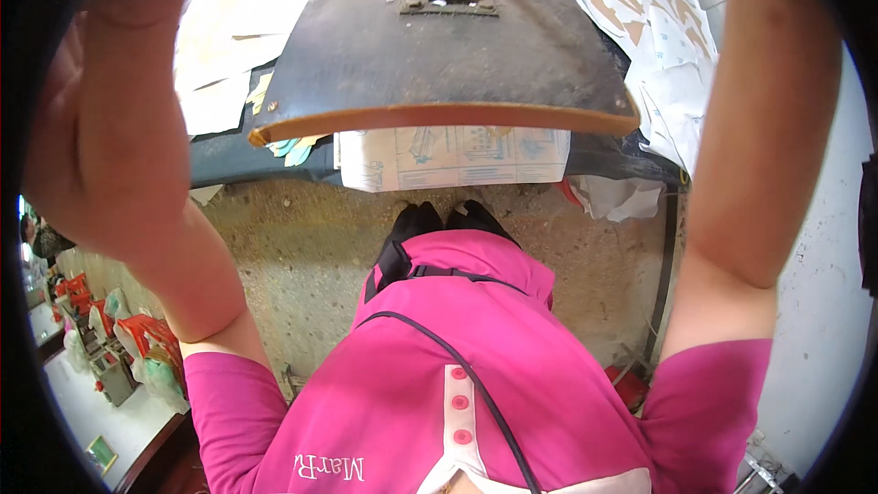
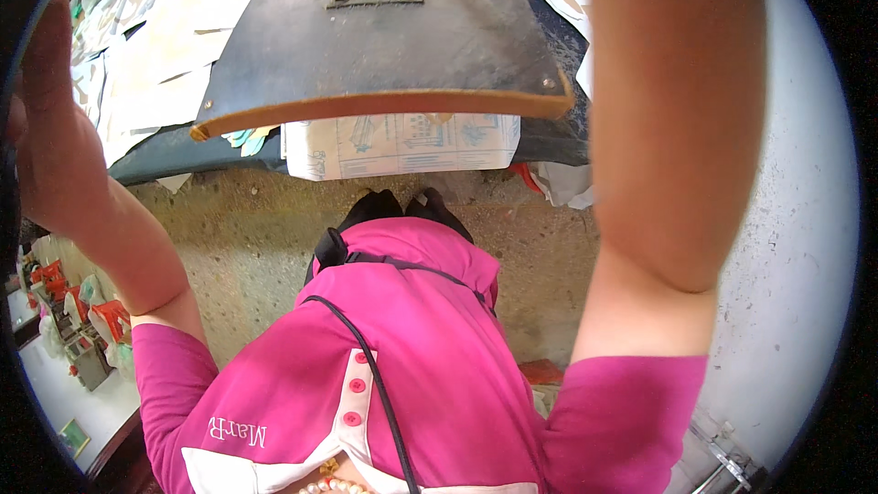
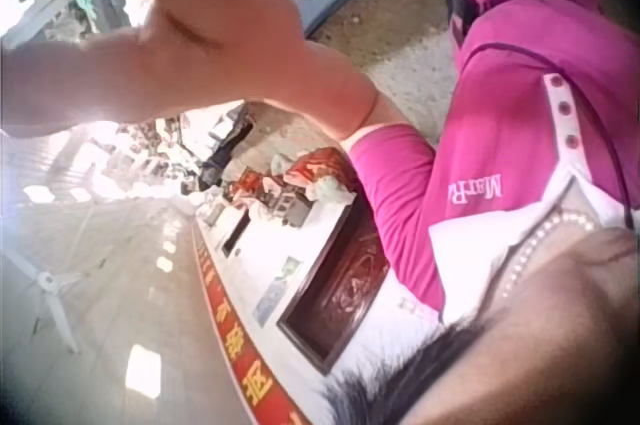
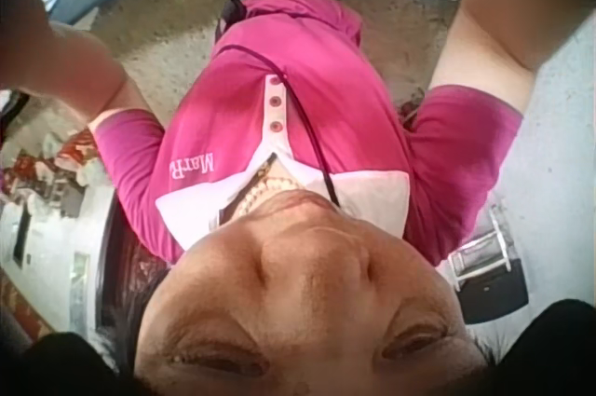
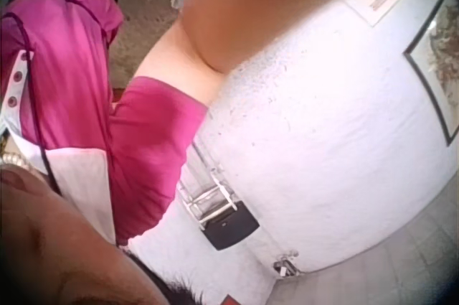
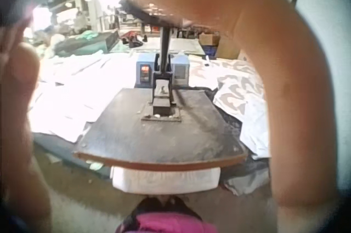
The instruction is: The person opens a heat press machine, arranges cut shoe pieces on the press bed by hand, covers them with a protective paper sheet, and pulls down the handle to close the heat press machine.
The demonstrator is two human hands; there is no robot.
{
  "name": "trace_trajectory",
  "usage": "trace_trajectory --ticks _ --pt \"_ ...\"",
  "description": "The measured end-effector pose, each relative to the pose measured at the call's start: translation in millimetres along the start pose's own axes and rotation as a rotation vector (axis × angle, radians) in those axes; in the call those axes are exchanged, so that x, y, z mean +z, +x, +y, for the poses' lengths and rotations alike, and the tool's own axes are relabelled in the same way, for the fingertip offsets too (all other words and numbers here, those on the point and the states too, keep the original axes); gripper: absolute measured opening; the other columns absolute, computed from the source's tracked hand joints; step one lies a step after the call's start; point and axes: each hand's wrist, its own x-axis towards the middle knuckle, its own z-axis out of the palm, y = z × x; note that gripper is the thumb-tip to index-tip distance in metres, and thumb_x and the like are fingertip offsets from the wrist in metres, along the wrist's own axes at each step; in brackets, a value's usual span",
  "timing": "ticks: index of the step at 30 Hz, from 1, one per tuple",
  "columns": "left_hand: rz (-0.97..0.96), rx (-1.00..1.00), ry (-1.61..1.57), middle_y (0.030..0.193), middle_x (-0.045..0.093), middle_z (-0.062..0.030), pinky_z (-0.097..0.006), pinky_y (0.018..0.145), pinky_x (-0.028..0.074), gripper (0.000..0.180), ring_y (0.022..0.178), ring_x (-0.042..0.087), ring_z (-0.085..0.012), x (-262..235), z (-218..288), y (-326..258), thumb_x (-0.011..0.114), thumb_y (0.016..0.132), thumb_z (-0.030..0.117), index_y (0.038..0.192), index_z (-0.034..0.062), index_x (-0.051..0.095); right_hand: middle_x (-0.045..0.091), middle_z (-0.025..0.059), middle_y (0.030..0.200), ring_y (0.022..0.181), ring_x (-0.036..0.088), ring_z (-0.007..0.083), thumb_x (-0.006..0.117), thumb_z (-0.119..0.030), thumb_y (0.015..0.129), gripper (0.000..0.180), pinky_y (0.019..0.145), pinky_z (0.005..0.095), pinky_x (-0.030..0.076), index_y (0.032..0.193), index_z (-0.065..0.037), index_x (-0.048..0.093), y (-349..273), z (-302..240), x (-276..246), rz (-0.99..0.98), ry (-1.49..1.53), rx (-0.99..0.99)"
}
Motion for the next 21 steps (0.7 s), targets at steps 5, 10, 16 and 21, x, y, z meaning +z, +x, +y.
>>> trace_trajectory --ticks 5,10,16,21 --pt "-0.066 0.092 -0.022 0.123 0.061 -0.0144 -0.041 0.1 0.045 0.061 0.114 0.058 -0.0285 45.7 74.8 25.1 0.061 0.087 0.051 0.12 -0.0001 0.06 0.052 0.0032 0.053 0.046 0.054 0.0223 0.064 -0.014 0.072 0.011 0.044 0.0339 0.041 0.066 -0.009 0.057 -22.9 -24.9 31.4 0.033 0.092 0.071" --pt "-0.513 0.065 -0.147 0.115 0.061 -0.0165 -0.042 0.092 0.047 0.061 0.105 0.061 -0.0327 85.8 98.6 7.1 0.062 0.085 0.049 0.125 0.0035 0.057 0.059 0.012 0.086 0.083 0.058 0.0321 0.061 -0.024 0.075 0.023 0.071 0.0437 0.045 0.088 -0.006 0.058 -112.9 -65.9 71.5 -0.067 0.689 0.317" --pt "-0.616 -0.221 -0.304 0.098 0.061 -0.0078 -0.037 0.073 0.046 0.044 0.086 0.058 -0.0256 147.9 80.5 -73.1 0.063 0.084 0.037 0.117 0.0088 0.061 0.062 0.0142 0.1 0.097 0.06 0.0287 0.057 -0.022 0.081 0.022 0.079 0.0409 0.049 0.096 -0.008 0.062 -173.2 -95.6 127.8 -0.659 0.733 0.409" --pt "-0.561 -0.289 -0.312 0.094 0.063 -0.0093 -0.037 0.072 0.047 0.036 0.082 0.06 -0.0279 175.6 77.3 -92.5 0.062 0.078 0.026 0.109 0.0082 0.066 0.064 0.0141 0.099 0.094 0.062 0.0287 0.056 -0.021 0.08 0.021 0.079 0.039 0.05 0.095 -0.007 0.063 -197.0 -99.6 142.9 -0.637 0.788 0.498"
